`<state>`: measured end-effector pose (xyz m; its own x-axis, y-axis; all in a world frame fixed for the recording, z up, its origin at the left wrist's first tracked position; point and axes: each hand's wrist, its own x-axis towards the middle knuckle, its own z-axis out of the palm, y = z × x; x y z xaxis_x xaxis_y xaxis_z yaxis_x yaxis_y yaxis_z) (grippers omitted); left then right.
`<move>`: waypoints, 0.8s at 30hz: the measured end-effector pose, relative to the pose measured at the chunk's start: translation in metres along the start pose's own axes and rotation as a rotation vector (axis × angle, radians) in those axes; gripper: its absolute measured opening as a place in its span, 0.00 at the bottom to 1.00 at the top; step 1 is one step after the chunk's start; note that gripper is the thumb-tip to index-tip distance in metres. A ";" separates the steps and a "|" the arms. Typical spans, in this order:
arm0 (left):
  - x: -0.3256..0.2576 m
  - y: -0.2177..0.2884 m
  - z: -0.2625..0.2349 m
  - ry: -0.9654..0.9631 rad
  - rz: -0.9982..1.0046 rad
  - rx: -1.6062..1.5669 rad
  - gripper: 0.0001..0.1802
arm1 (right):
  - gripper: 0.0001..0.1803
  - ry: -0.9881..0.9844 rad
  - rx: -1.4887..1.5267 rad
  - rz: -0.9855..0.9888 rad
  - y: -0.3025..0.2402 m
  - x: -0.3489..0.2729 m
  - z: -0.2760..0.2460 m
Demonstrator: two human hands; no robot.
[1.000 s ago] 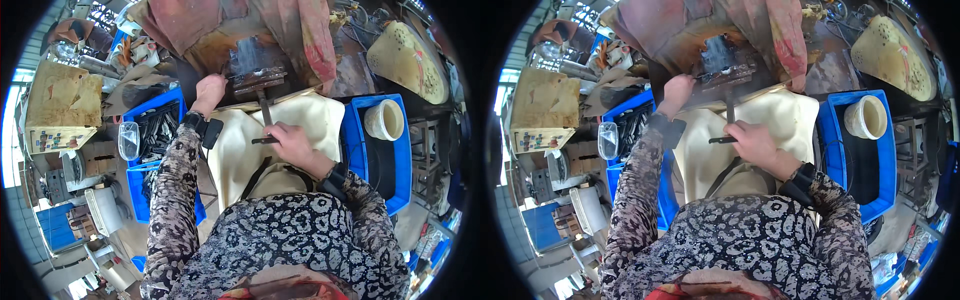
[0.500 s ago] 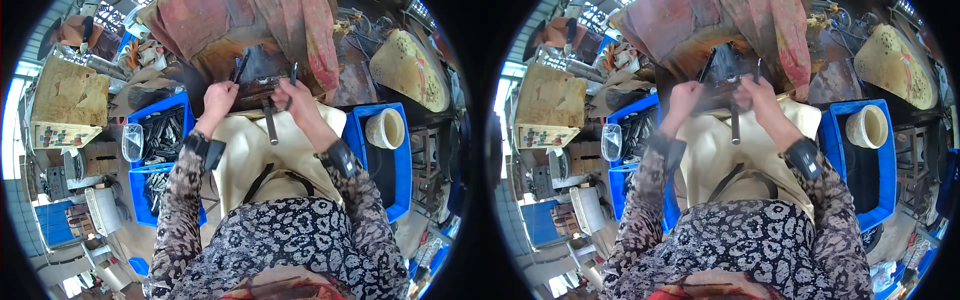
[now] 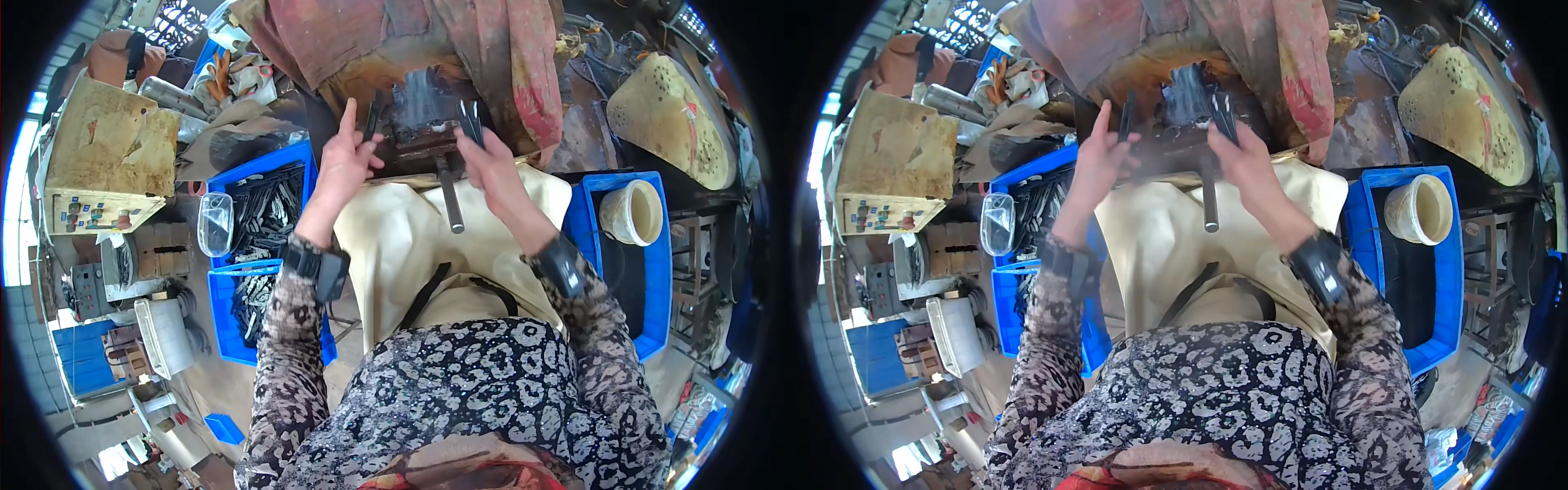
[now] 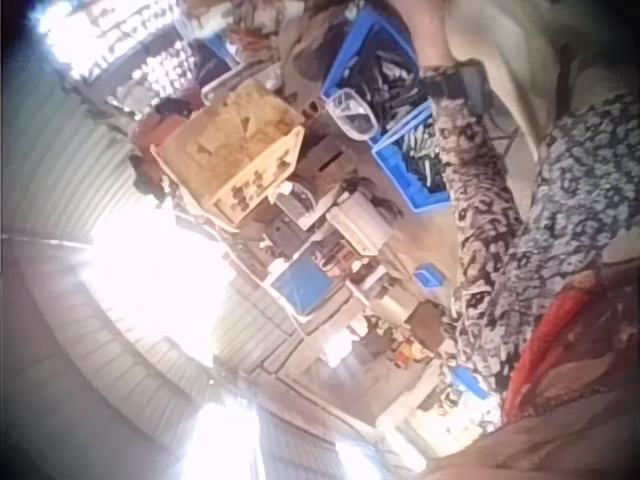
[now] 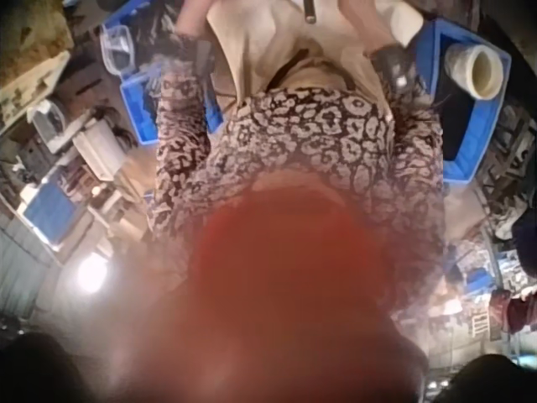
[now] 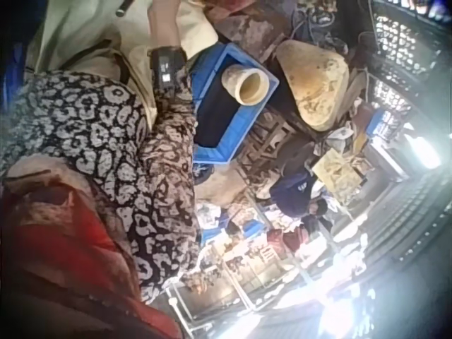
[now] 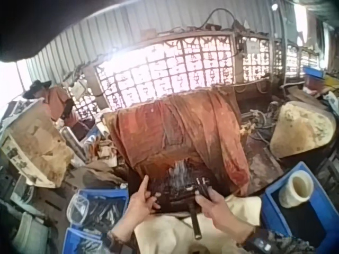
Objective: Using a stationary grinding machine to process and refine small metal components.
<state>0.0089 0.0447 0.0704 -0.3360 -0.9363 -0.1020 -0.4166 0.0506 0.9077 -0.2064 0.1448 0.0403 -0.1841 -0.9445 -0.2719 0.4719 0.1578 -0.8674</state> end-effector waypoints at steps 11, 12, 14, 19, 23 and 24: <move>0.101 -0.086 0.041 -0.176 0.440 0.776 0.21 | 0.18 -0.314 -1.041 -0.495 0.039 -0.072 -0.016; 0.104 -0.088 0.042 -0.178 0.441 0.776 0.21 | 0.18 -0.312 -1.041 -0.495 0.039 -0.072 -0.016; 0.107 -0.095 0.042 -0.239 0.482 0.717 0.23 | 0.17 -0.303 -1.128 -0.534 0.039 -0.073 -0.015; 0.111 -0.103 0.041 -0.285 0.566 0.658 0.25 | 0.18 -0.276 -1.240 -0.619 0.037 -0.075 -0.011; 0.112 -0.104 0.031 -0.351 0.538 0.695 0.25 | 0.22 -0.282 -1.313 -0.715 0.041 -0.074 -0.004; 0.110 -0.105 0.026 -0.326 0.515 0.699 0.25 | 0.22 -0.318 -1.307 -0.723 0.042 -0.075 -0.001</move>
<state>-0.0066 -0.0547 -0.0472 -0.7977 -0.6017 0.0398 -0.5292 0.7301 0.4323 -0.1738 0.2226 0.0233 0.2337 -0.9221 0.3084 -0.7345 -0.3753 -0.5654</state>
